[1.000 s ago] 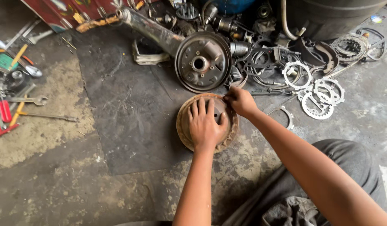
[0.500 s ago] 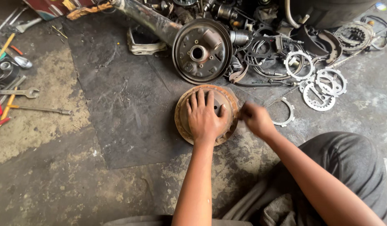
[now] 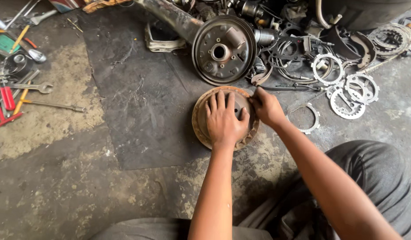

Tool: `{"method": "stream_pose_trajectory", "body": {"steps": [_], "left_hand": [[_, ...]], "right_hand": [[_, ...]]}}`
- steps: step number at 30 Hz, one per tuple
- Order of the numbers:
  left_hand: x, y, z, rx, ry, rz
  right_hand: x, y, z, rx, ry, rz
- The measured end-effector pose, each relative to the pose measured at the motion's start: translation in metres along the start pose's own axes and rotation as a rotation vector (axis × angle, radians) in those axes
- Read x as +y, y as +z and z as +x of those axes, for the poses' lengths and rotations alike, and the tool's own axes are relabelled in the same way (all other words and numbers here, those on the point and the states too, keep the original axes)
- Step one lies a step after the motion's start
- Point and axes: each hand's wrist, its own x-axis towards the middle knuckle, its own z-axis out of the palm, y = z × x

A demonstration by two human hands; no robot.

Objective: The person scrubs the surface of a brake drum with a wire brush while holding it with the other hand. They then wipe the drum with a cloth to remove debris.

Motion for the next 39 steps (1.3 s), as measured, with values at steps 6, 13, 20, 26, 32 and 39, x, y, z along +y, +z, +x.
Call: {"method": "stream_pose_trajectory", "body": {"steps": [6, 13, 20, 26, 32, 39], "left_hand": [[0.001, -0.004, 0.003, -0.005, -0.003, 0.004], [-0.015, 0.014, 0.001, 0.110, 0.093, -0.019], [-0.011, 0.016, 0.000, 0.112, 0.055, -0.032], [-0.010, 0.009, 0.001, 0.095, 0.020, -0.018], [-0.009, 0.014, -0.003, 0.069, 0.019, -0.031], [-0.018, -0.002, -0.002, 0.057, 0.146, -0.113]], "right_hand": [[0.009, -0.001, -0.075, 0.010, -0.012, 0.043], [0.041, -0.012, -0.036, 0.107, 0.674, 0.592], [0.030, 0.010, 0.014, 0.056, 0.039, 0.174], [0.001, 0.000, -0.032, 0.010, 0.086, 0.012], [-0.028, -0.010, -0.111, -0.196, 0.067, 0.083], [0.000, -0.072, -0.064, -0.007, 0.477, 0.204]]}}
